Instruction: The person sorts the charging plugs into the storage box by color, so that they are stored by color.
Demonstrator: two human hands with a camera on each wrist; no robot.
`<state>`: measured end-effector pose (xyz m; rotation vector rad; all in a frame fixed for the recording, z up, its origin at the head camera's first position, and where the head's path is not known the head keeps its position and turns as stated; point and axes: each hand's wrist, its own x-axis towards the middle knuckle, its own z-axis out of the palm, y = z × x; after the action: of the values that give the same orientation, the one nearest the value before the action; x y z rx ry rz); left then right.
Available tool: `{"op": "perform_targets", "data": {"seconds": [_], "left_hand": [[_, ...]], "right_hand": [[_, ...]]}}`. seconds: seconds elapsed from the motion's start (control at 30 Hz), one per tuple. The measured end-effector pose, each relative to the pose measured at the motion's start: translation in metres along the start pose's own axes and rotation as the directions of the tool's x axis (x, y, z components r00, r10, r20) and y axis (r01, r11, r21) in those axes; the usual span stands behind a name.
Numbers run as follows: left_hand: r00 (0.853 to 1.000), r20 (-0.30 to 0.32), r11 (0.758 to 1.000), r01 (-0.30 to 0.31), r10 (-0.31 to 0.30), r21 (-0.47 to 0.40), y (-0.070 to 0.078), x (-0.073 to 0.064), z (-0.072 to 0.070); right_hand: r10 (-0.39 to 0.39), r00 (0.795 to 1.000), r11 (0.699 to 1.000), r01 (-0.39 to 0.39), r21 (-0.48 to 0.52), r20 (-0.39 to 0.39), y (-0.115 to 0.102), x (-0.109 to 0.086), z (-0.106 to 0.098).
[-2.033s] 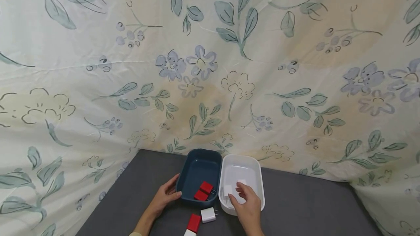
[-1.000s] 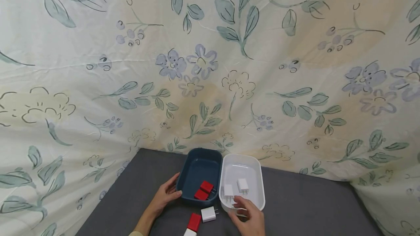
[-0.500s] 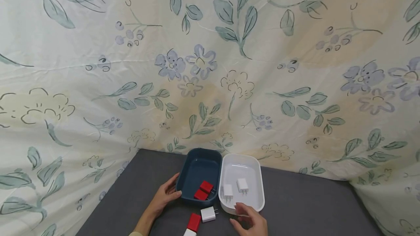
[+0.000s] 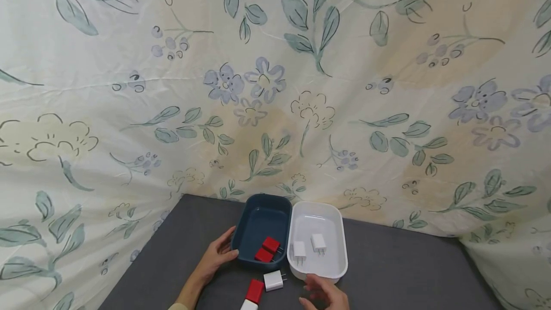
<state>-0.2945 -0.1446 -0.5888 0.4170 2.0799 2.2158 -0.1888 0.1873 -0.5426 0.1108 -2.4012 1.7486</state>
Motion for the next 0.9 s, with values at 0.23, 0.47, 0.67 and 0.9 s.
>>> {"op": "perform_targets", "data": {"seconds": [0.23, 0.47, 0.67, 0.9], "left_hand": [[1.0, 0.0, 1.0, -0.012, 0.012, 0.007, -0.001, 0.0, -0.002], [1.0, -0.004, 1.0, 0.007, -0.007, -0.01, 0.0, -0.002, 0.0], [0.999, -0.022, 0.999, 0.028, -0.028, -0.021, 0.001, -0.002, 0.001], [1.0, -0.003, 1.0, -0.011, 0.011, -0.01, 0.0, -0.001, -0.001]], "right_hand": [[0.019, 0.99, 1.0, -0.02, 0.008, 0.137, 0.0, -0.003, -0.009], [0.019, 0.947, 1.0, -0.024, 0.009, 0.32, 0.009, -0.002, -0.019], [-0.072, 0.859, 0.995, 0.027, 0.095, 0.507, 0.017, 0.002, -0.029], [-0.068, 0.826, 0.995, 0.015, 0.098, 0.559, 0.023, 0.002, -0.028]]}}
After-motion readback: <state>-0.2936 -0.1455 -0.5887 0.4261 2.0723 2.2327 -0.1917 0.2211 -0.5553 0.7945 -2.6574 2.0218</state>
